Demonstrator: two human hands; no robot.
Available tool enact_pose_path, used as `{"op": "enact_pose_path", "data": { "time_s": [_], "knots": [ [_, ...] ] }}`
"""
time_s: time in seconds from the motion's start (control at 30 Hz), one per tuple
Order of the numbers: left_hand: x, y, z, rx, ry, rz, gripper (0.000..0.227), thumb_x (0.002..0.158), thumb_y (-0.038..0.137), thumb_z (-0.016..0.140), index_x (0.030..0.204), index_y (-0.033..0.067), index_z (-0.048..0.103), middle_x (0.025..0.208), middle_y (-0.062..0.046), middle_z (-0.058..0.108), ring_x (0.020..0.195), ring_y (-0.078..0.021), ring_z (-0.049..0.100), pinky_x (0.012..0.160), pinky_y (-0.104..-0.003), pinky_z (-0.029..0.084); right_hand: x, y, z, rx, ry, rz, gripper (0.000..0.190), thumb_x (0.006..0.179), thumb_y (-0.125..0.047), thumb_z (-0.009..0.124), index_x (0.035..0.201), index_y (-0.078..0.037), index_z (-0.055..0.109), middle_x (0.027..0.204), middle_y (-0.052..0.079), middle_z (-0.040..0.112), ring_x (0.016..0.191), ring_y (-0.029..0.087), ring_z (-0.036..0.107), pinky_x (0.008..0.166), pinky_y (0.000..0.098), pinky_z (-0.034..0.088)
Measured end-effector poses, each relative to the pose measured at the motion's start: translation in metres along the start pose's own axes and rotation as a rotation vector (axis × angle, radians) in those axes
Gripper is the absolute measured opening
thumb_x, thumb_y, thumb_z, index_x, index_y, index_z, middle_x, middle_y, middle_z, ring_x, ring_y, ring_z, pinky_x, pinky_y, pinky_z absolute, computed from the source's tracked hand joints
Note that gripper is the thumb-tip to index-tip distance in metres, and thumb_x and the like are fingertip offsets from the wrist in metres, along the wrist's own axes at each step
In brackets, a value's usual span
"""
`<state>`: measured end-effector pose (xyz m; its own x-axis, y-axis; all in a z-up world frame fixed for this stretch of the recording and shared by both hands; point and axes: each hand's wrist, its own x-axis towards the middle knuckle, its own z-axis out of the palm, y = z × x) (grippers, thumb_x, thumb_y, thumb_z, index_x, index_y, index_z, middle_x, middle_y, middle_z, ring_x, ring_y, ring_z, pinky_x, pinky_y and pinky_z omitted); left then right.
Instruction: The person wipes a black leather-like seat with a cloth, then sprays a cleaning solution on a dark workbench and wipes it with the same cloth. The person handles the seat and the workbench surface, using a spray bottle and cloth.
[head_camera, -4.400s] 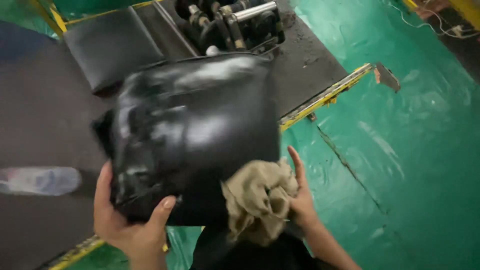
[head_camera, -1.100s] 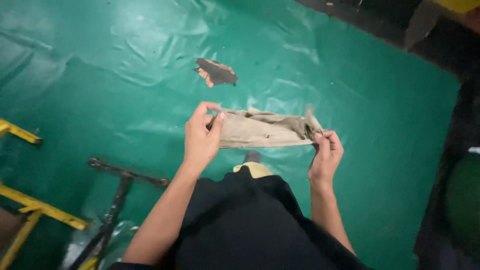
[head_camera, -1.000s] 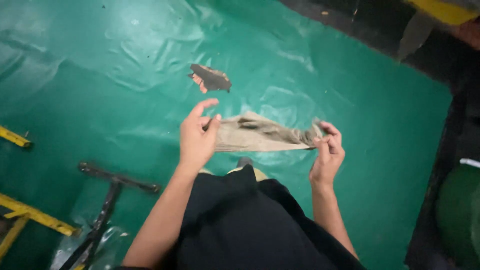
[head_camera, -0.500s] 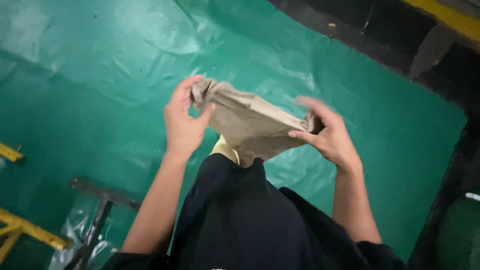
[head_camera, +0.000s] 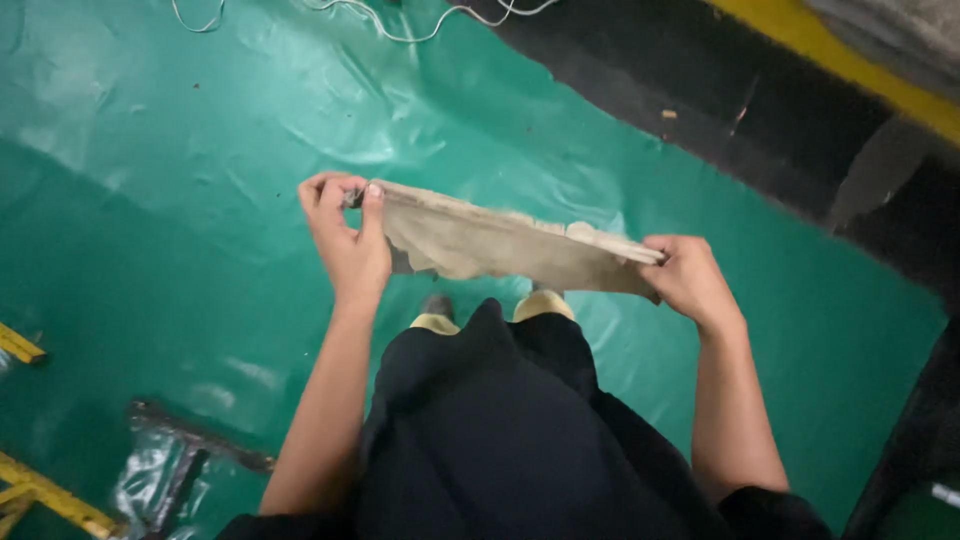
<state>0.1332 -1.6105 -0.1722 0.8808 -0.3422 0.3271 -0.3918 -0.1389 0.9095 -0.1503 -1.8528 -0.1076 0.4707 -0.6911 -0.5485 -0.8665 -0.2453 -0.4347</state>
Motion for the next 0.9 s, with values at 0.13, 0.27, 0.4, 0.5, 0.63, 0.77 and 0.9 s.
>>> {"op": "enact_pose_path", "data": {
  "time_s": [0.13, 0.27, 0.4, 0.5, 0.63, 0.77, 0.9],
  "knots": [
    [-0.019, -0.059, 0.062, -0.455, -0.067, -0.312, 0.007, 0.113, 0.008, 0.058, 0.117, 0.007, 0.052, 0.107, 0.003, 0.053, 0.101, -0.0079, 0.051, 0.092, -0.025, 0.046, 0.063, 0.019, -0.05, 0.115, -0.021, -0.028, 0.013, 0.087, -0.009, 0.066, 0.084, 0.002, 0.072, 0.063, 0.01, 0.066, 0.055, 0.018, 0.063, 0.052, 0.0381, 0.049],
    [-0.008, -0.033, 0.104, -0.51, -0.122, -0.609, 0.026, 0.101, 0.013, 0.069, 0.117, 0.0055, 0.051, 0.096, -0.006, 0.057, 0.085, -0.0136, 0.051, 0.077, -0.033, 0.046, 0.13, 0.078, -0.094, -0.049, -0.034, -0.2, 0.012, 0.08, -0.009, 0.066, 0.083, 0.001, 0.072, 0.064, 0.009, 0.067, 0.059, 0.018, 0.065, 0.057, 0.0351, 0.052],
    [-0.008, 0.022, 0.124, -0.063, -0.663, -0.211, 0.076, 0.066, 0.019, 0.096, 0.127, 0.0006, 0.056, 0.12, -0.017, 0.066, 0.11, -0.0288, 0.063, 0.092, -0.043, 0.049, 0.174, 0.116, -0.114, -0.305, 0.275, -0.872, 0.011, 0.073, -0.005, 0.069, 0.083, -0.003, 0.072, 0.089, 0.008, 0.072, 0.086, 0.021, 0.066, 0.083, 0.0352, 0.05],
    [-0.039, 0.027, 0.157, 0.042, -0.655, -0.157, 0.084, 0.058, 0.022, 0.096, 0.131, -0.0011, 0.06, 0.12, -0.024, 0.068, 0.107, -0.0394, 0.067, 0.094, -0.051, 0.051, 0.189, 0.107, -0.11, 0.177, 0.012, -0.616, 0.007, 0.08, -0.003, 0.069, 0.086, -0.001, 0.065, 0.086, 0.0, 0.069, 0.085, 0.008, 0.061, 0.08, 0.0253, 0.049],
    [-0.058, 0.04, 0.169, 0.478, -0.758, -0.46, 0.053, 0.068, 0.022, 0.089, 0.117, 0.0102, 0.074, 0.094, -0.021, 0.074, 0.093, -0.0398, 0.07, 0.081, -0.048, 0.054, 0.2, 0.073, -0.117, 0.257, -0.119, -0.642, 0.021, 0.073, 0.002, 0.068, 0.093, -0.003, 0.063, 0.086, -0.002, 0.061, 0.083, 0.006, 0.056, 0.074, 0.0239, 0.047],
    [-0.096, 0.025, 0.137, 0.622, -0.301, -0.595, 0.02, 0.093, 0.024, 0.077, 0.095, 0.0043, 0.077, 0.083, -0.02, 0.071, 0.077, -0.0403, 0.069, 0.067, -0.049, 0.052, 0.223, 0.048, -0.131, 0.112, -0.198, -0.554, 0.019, 0.077, -0.011, 0.08, 0.088, -0.003, 0.067, 0.077, -0.001, 0.061, 0.073, 0.006, 0.056, 0.066, 0.0262, 0.046],
    [-0.135, 0.036, 0.088, 0.457, -0.009, -0.586, 0.029, 0.088, 0.026, 0.082, 0.09, -0.0013, 0.072, 0.075, -0.022, 0.066, 0.063, -0.0358, 0.062, 0.06, -0.044, 0.049, 0.236, 0.032, -0.112, -0.204, -0.314, -0.587, 0.03, 0.078, -0.028, 0.089, 0.083, -0.003, 0.072, 0.065, 0.0, 0.064, 0.062, 0.008, 0.059, 0.058, 0.0296, 0.048]
  ]
}}
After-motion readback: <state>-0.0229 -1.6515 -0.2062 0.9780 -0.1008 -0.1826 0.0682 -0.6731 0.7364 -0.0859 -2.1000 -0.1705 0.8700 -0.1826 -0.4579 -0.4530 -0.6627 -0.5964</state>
